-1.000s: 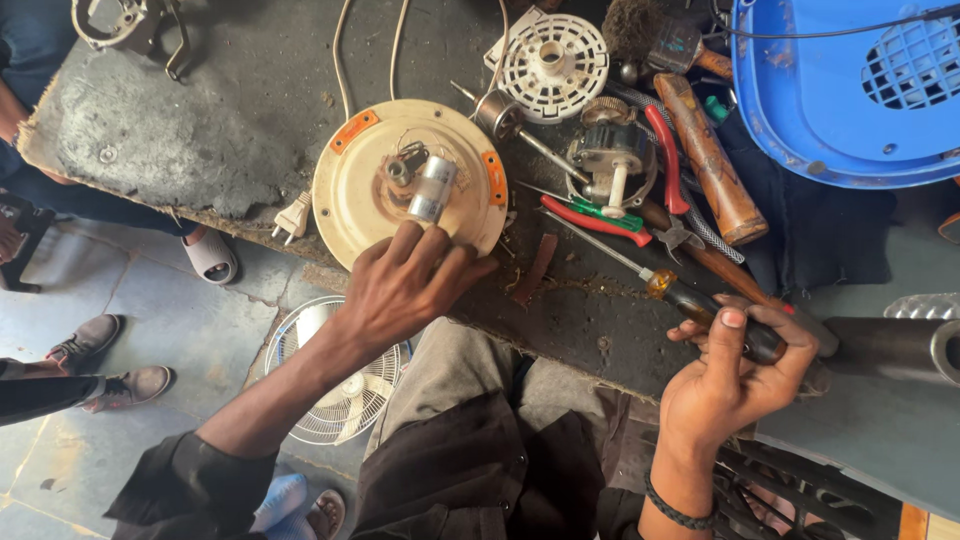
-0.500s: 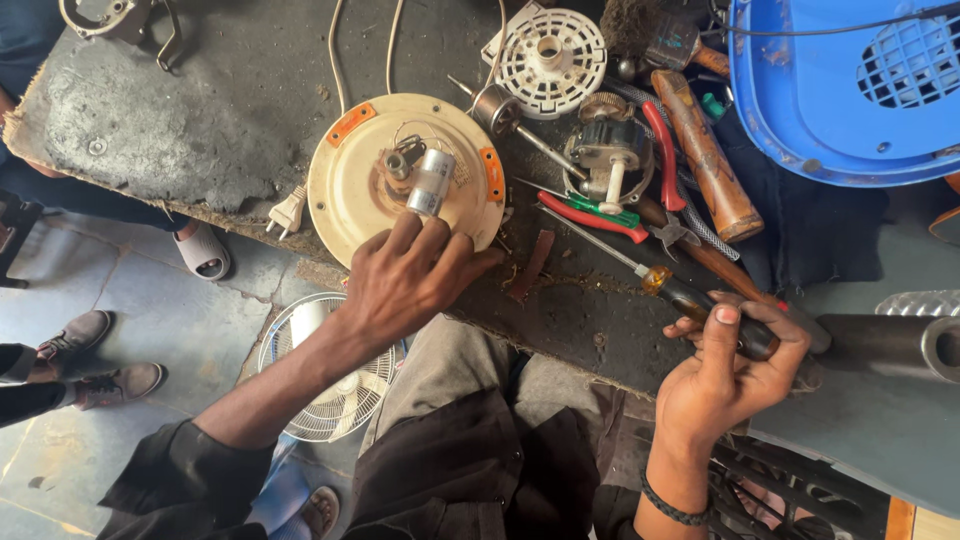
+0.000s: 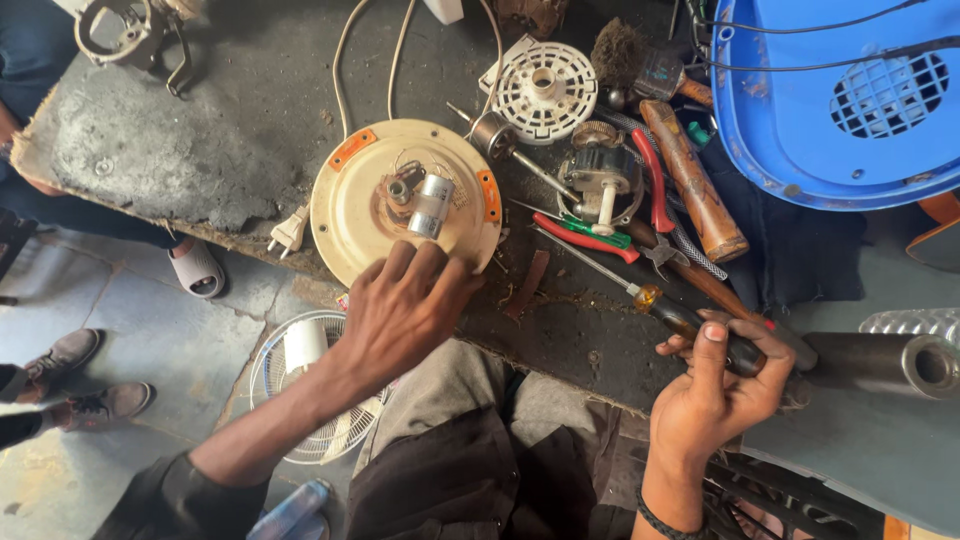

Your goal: The person disassembles a fan motor, removes the stator, and uses a screwdriver to scrape and clean the inner housing. They handle the stator and rotor components, wiping them and adjusting parts within the motor casing.

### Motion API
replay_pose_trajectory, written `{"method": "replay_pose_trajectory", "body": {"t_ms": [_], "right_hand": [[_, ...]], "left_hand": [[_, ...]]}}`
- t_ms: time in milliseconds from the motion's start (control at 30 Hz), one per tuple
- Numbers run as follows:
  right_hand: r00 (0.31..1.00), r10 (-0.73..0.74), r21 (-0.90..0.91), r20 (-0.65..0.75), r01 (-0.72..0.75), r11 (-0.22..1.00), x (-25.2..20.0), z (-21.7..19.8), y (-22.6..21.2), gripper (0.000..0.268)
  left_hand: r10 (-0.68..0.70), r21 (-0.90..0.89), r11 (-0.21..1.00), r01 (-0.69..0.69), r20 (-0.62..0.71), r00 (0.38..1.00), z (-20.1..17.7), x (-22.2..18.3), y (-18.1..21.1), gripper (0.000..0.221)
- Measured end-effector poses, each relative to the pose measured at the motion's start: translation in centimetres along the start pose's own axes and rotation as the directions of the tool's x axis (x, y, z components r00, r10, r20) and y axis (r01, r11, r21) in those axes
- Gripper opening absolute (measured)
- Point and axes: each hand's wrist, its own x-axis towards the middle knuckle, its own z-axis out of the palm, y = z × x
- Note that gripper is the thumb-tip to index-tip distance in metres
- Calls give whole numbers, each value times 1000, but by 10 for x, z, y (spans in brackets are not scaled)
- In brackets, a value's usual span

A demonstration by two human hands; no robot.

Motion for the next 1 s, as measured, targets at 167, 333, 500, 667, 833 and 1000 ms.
{"method": "replay_pose_trajectory", "body": {"t_ms": [167,333,500,667,833,1000], "right_hand": [[1000,-4,6,-10,4,1000,-2,0,3,18],[1000,-2,-1,7,2,1000,-2,-2,3,19],[1000,-2,-9,-13,2,1000,-1,2,1,19],[995,-53,-22,89,55,998,-2,2,-1,17],[996,-34,-18,84,36,999,0,2,0,16],[996,-32,-188,87,48,981,-1,6,-1,19]], "left_hand": [[-30,-28,999,29,-34,999,3,3,-5,31],[-47,-34,998,46,-40,998,4,-2,1,28],[-49,-4,999,49,-9,999,3,-7,-2,26],[-20,-36,999,18,-72,997,20,-7,-7,37],[96,-36,994,-104,-182,979,23,-7,8,30],[94,-140,982,-125,-211,973,11,3,11,35]]}}
